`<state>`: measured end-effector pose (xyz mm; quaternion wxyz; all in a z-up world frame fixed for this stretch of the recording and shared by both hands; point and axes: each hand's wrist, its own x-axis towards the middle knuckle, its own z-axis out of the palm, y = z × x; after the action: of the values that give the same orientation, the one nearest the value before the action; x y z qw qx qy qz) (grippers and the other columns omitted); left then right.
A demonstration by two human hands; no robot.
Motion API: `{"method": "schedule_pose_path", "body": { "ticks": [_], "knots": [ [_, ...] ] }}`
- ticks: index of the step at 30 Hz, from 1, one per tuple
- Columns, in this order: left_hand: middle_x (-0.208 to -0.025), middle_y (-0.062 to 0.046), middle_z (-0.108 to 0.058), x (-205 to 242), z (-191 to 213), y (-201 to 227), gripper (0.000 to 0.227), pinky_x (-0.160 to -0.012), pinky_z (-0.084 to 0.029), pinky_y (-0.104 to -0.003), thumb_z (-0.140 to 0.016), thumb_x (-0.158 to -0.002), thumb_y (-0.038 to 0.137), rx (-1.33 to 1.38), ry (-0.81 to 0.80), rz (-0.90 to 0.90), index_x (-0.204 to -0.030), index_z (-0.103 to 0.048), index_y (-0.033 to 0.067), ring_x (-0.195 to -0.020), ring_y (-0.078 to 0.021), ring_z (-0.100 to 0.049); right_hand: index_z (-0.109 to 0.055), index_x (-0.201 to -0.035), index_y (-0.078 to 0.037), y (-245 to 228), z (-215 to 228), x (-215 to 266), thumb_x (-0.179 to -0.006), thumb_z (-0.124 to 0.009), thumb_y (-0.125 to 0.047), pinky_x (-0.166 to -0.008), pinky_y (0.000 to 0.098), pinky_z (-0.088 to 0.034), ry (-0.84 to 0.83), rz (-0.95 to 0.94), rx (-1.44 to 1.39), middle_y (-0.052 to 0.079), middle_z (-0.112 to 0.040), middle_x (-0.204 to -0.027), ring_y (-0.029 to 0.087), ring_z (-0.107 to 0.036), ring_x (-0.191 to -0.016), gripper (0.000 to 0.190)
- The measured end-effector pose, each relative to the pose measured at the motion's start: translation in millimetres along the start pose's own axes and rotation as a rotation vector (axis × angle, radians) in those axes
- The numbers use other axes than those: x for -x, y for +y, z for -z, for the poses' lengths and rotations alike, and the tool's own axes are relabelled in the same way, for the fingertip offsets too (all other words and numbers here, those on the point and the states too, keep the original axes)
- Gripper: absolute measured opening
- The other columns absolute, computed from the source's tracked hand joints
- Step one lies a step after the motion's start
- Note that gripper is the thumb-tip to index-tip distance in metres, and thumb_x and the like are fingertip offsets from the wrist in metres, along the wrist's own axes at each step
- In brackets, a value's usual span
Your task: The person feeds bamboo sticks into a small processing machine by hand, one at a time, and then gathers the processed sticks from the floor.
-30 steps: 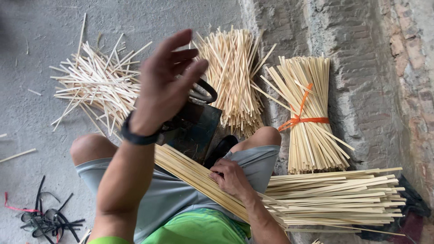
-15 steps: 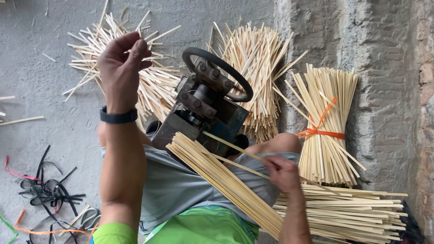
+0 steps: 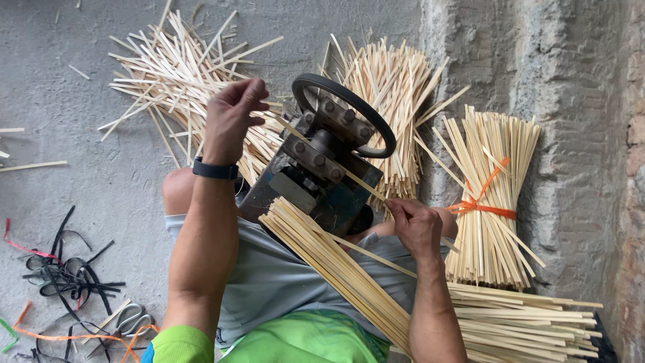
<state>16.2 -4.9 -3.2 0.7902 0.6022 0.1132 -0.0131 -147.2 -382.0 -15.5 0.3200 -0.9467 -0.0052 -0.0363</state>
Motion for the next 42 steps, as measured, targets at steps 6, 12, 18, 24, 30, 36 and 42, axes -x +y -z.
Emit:
{"method": "schedule_pose_path", "body": {
  "ticks": [6,12,18,24,30,36,42],
  "knots": [
    [-0.109,-0.004,-0.072,-5,4,-11,0.044,-0.072,-0.064,-0.027,-0.079,-0.092,0.026,-0.055,0.187,-0.165,-0.123,-0.056,0.0054,-0.094,-0.0123,-0.073,-0.08,-0.102,-0.01,17,-4,17,-0.095,-0.073,-0.028,-0.065,0.0314,-0.058,-0.058,-0.126,-0.015,0.011,-0.078,-0.09,0.022,-0.077,-0.077,0.021],
    [-0.101,-0.012,-0.077,-4,-4,-16,0.032,-0.073,-0.063,-0.029,-0.066,-0.102,0.026,0.081,-0.057,0.017,-0.121,-0.07,-0.0006,-0.086,-0.0156,-0.074,-0.077,-0.108,-0.01,-2,-17,58,-0.084,-0.08,-0.032,-0.073,0.0361,-0.058,-0.586,-0.349,-0.081,0.01,-0.078,-0.091,0.021,-0.073,-0.076,0.032],
    [-0.098,-0.011,-0.079,-9,8,-10,0.033,-0.078,-0.068,-0.033,-0.061,-0.105,0.028,0.193,-0.042,-0.021,-0.12,-0.068,-0.0001,-0.086,-0.0179,-0.078,-0.082,-0.098,-0.013,9,25,64,-0.083,-0.079,-0.029,-0.067,0.0319,-0.057,-0.433,-0.324,0.04,0.004,-0.08,-0.086,0.017,-0.074,-0.07,0.022],
    [-0.075,-0.005,-0.066,-9,28,-4,0.037,-0.053,-0.062,-0.029,-0.058,-0.107,0.034,0.386,0.084,-0.135,-0.12,-0.07,0.0016,-0.06,-0.0101,-0.065,-0.082,-0.093,-0.009,45,73,59,-0.085,-0.078,-0.023,-0.059,0.0297,-0.057,-0.205,-0.221,-0.106,0.005,-0.08,-0.08,0.015,-0.075,-0.068,0.016],
    [-0.088,-0.01,-0.076,-5,13,-1,0.037,-0.041,-0.039,-0.019,-0.076,-0.097,0.028,0.214,0.116,-0.005,-0.117,-0.069,-0.0017,-0.052,-0.0029,-0.051,-0.081,-0.098,-0.01,48,45,34,-0.093,-0.074,-0.021,-0.062,0.0299,-0.056,-0.07,-0.103,0.006,0.008,-0.077,-0.083,0.014,-0.073,-0.07,0.015],
    [-0.095,-0.013,-0.079,1,4,-3,0.057,-0.043,-0.046,-0.015,-0.085,-0.086,0.025,0.019,0.149,0.068,-0.129,-0.055,-0.0002,-0.072,-0.0106,-0.076,-0.082,-0.091,-0.011,18,12,12,-0.092,-0.078,-0.026,-0.055,0.0312,-0.051,0.01,0.068,0.093,0.006,-0.076,-0.074,0.015,-0.068,-0.061,0.016],
    [-0.098,-0.015,-0.079,0,2,-17,0.051,-0.044,-0.046,-0.016,-0.086,-0.085,0.021,0.163,0.09,0.079,-0.123,-0.068,-0.0067,-0.086,-0.0184,-0.078,-0.081,-0.097,-0.011,35,-2,21,-0.096,-0.07,-0.033,-0.049,0.0276,-0.052,-0.063,-0.058,0.011,0.004,-0.076,-0.072,0.013,-0.07,-0.059,0.024]
  ]
}}
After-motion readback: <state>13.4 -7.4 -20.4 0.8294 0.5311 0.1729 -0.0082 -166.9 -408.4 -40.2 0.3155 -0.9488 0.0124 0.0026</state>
